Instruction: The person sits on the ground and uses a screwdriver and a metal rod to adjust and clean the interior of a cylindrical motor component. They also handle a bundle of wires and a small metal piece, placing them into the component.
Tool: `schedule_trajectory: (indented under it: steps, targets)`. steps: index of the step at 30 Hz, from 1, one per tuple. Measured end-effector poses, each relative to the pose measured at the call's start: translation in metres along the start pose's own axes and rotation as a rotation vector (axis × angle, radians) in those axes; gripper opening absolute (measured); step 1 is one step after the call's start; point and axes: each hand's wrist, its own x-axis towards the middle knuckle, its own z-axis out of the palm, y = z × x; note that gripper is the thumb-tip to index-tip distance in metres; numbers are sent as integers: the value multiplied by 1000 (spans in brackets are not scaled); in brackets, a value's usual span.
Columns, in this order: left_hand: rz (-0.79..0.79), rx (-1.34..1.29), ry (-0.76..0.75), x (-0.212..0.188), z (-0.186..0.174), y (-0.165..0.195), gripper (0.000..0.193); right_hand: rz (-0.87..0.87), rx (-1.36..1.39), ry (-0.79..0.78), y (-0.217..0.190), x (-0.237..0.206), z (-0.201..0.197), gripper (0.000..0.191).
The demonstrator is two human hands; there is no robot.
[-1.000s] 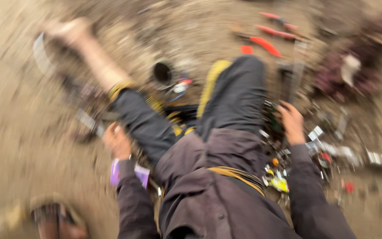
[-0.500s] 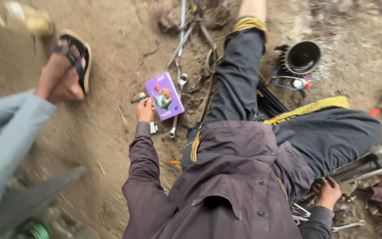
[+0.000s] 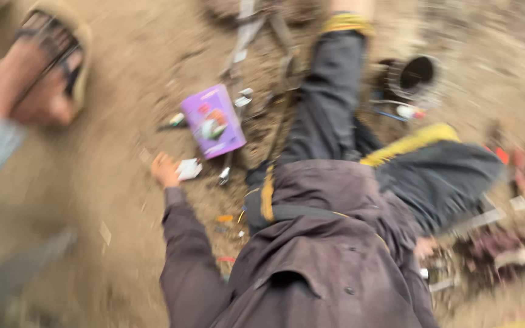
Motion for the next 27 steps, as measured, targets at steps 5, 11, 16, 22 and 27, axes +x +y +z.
schedule_trajectory:
  steps: [5, 11, 16, 22, 27]
  targets:
    - [-208, 37, -231, -3, 41, -25, 73, -94, 77, 134, -6, -12, -9, 34]
    - [89, 476, -327, -34, 121, -47, 47, -4, 238, 185, 8, -40, -8, 35]
    - [160, 650, -350, -52, 179, -50, 44, 8, 475, 6, 41, -77, 7, 37]
    - [323, 835, -461, -65, 265, -28, 41, -114, 838, -123, 85, -147, 26, 36]
    - [439, 878, -549, -73, 324, -6, 38, 41, 542, -101, 72, -118, 11, 34]
